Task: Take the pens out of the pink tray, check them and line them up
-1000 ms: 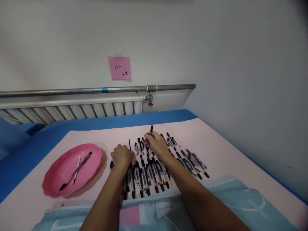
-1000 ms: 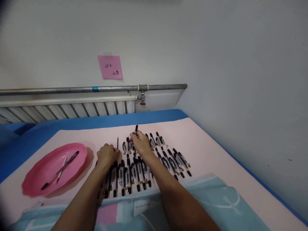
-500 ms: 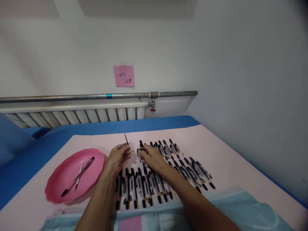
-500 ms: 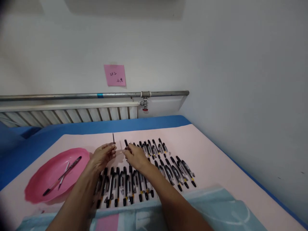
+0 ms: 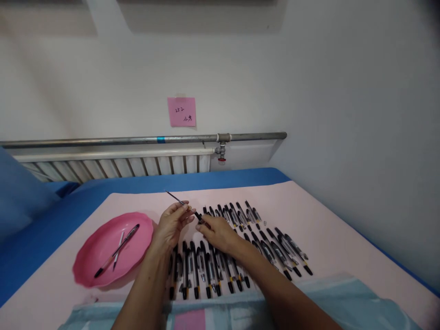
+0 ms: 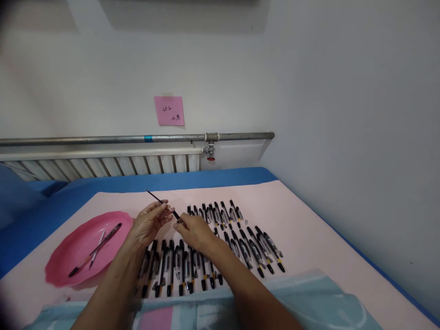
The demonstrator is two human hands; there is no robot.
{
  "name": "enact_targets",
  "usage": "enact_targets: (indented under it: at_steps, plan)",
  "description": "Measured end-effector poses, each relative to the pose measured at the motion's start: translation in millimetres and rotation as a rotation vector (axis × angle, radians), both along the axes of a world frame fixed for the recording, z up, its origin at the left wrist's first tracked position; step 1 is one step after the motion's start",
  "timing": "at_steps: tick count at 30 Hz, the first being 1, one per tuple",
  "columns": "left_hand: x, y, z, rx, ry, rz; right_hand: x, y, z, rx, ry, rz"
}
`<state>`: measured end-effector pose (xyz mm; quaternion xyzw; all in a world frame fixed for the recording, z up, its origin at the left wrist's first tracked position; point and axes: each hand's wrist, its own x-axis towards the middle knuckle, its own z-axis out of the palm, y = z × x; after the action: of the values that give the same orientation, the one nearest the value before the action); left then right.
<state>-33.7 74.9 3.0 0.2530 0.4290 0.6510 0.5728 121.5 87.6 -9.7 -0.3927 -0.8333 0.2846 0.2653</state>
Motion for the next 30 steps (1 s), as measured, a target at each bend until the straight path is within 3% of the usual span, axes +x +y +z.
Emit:
enact_targets:
  at_steps: [8, 20, 30]
  plan:
    - [2.0, -2.2, 2.6, 0.021, 0.023, 0.01, 1.2, -0.4, 2.3, 0.024, -0.092, 0.001]
    - [-1.8, -4.2, 4.0, 0.021, 0.147, -0.029, 0.2, 0.2, 0.6, -0.021, -0.035, 0.018]
    - [4.0, -10.4, 11.1, 0.022, 0.283, -0.208, 0.6, 2.6, 0.5, 0.006, 0.067, -0.021]
